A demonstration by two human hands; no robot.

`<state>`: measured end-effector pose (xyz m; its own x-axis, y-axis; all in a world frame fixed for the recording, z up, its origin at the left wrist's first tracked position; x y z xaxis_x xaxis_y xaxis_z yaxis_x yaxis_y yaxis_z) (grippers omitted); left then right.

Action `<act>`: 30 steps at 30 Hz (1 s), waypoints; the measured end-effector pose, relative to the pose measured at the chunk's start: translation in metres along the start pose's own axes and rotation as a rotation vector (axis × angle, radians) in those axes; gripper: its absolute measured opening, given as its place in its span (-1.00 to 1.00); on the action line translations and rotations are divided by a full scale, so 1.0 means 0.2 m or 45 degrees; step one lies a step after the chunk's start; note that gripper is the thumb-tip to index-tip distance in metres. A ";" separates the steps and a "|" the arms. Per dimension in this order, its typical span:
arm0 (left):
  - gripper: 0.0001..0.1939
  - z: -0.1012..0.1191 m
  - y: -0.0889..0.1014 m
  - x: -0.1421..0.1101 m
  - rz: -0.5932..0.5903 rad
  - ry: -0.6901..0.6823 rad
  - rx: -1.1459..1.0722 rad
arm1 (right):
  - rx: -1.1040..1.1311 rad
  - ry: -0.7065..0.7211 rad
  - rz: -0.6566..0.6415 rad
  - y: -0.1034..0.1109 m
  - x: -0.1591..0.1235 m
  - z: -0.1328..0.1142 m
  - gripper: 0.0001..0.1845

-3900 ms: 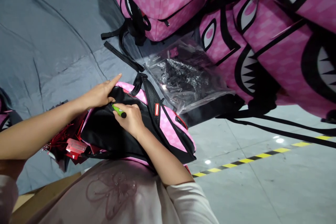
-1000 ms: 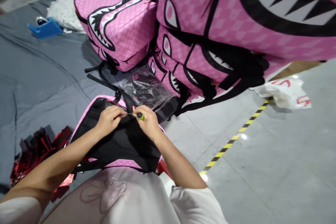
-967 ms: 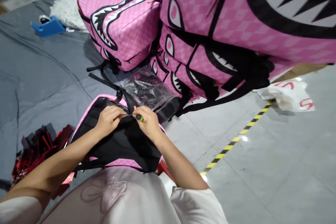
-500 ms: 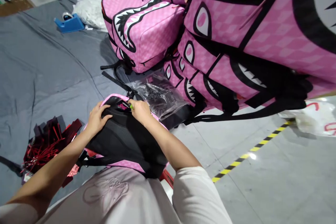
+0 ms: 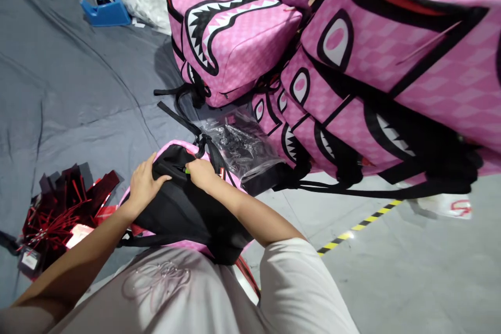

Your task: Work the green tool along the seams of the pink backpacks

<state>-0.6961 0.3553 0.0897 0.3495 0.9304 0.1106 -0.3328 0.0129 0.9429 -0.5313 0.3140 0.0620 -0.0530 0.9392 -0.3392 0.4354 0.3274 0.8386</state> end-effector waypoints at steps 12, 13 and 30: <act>-0.38 -0.10 0.00 -0.02 0.157 0.015 -0.349 | 0.332 0.141 0.238 0.15 0.17 -0.22 -0.70; -0.39 -0.11 0.00 -0.02 0.160 0.017 -0.354 | 0.390 0.157 0.244 0.14 0.20 -0.23 -0.71; -0.42 -0.06 0.04 -0.02 0.163 -0.106 -0.356 | 0.844 0.027 0.177 0.11 0.18 -0.14 -0.91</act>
<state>-0.7112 0.3570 0.0931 0.3559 0.8978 0.2595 -0.6024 0.0081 0.7982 -0.5490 0.3580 0.0792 0.0287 0.9720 -0.2332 0.8981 0.0774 0.4329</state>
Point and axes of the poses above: each hand's wrist, its own x-axis towards the middle knuckle, its own y-axis out of the back of the hand, z = x × y, the point moved 9 cm from there along x, towards the middle knuckle, and after that the axes turned 15 degrees about z, right-handed, at the moved point
